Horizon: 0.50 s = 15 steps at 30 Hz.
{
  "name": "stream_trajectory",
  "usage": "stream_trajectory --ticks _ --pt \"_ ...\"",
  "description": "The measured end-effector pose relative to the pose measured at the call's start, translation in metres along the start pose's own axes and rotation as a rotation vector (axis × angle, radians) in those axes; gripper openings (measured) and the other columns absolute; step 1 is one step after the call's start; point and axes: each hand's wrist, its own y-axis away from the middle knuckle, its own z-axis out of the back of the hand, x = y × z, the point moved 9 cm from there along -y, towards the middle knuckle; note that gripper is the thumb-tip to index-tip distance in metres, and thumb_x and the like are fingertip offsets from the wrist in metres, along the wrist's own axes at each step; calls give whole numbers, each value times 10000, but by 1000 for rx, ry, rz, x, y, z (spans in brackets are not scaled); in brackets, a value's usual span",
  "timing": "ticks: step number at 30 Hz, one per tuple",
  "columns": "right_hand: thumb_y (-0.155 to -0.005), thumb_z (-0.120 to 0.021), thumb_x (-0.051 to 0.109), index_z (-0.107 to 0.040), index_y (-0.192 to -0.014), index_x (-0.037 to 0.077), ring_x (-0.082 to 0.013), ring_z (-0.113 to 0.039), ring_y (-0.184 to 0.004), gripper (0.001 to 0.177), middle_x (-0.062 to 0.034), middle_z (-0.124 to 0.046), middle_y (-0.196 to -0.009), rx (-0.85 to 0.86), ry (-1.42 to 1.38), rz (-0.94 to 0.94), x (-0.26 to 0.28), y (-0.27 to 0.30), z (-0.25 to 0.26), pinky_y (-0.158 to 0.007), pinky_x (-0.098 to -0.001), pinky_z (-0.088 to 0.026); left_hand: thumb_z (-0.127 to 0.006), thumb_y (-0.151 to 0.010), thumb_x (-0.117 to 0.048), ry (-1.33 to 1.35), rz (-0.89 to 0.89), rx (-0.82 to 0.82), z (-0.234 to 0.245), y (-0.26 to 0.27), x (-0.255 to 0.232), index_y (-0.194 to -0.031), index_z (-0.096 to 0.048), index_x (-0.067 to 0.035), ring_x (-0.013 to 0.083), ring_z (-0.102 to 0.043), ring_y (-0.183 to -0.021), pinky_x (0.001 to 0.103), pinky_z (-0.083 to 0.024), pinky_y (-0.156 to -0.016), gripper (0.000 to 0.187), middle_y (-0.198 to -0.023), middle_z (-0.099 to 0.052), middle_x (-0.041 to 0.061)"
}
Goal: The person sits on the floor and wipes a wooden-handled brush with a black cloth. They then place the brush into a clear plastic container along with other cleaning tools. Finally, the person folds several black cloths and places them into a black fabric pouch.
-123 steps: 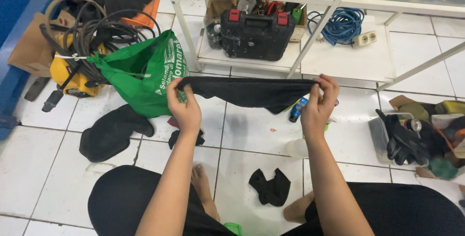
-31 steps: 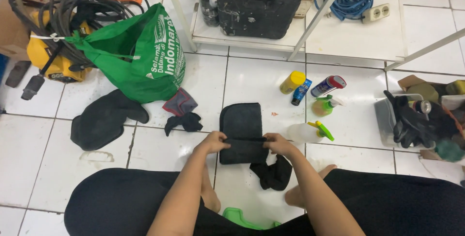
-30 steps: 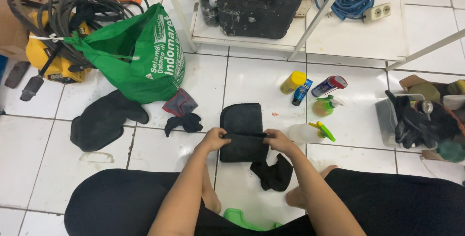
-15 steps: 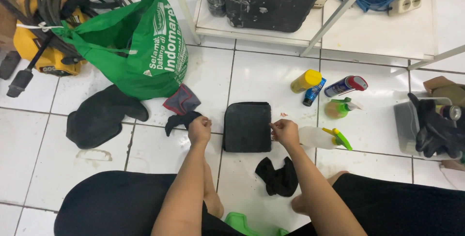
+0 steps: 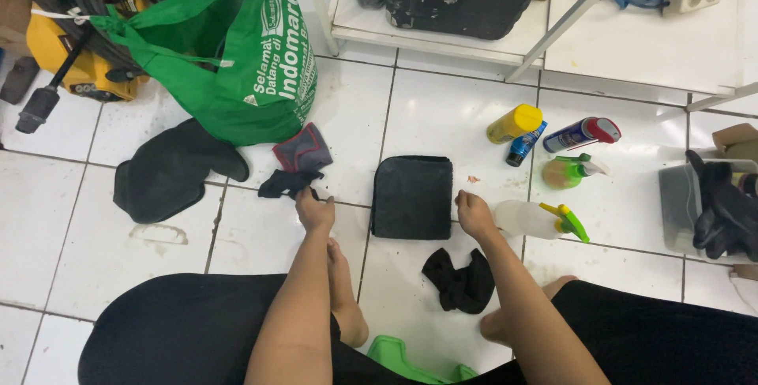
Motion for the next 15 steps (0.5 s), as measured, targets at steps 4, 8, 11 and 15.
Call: stream_trajectory --ticks 4,8,11,15 --pt "-1091 -292 95 -332 -1510 15 -258 -656 -776 428 -119 -646 -818 136 -139 57 59 55 3 -800 -392 -506 -830 -832 -291 225 42 -114 29 13 -12 -1117 -711 -49 276 -707 -1014 420 -585 -878 393 -1059 -718 128" --pt "-959 -584 82 -412 -1521 169 -407 -565 -1256 594 -252 -480 -1386 105 60 92 53 50 -9 -1039 -506 -527 -751 -881 -403 130 6 -61 59 25 -43 -827 -711 -135 247 -723 -820 398 -567 -751 276 -781 -714 56" --pt "-960 -632 140 -491 -1477 203 -455 -499 -1367 540 -280 -398 -1471 73 100 87 45 53 -16 -1088 -538 -514 -716 -911 -375 31 -79 -38 87 26 -72 -1017 -654 -154 315 -513 -1143 446 -442 -930 254 -1159 -523 110" --pt "-944 -625 60 -421 -1493 182 -469 -498 -1369 598 -309 -486 -1417 125 41 77 46 57 -20 -1115 -566 -480 -634 -940 -472 -69 -115 239 69 11 -87 -1386 -595 -241 343 -148 -1518 540 -230 -1119 504 -1633 -278 125"
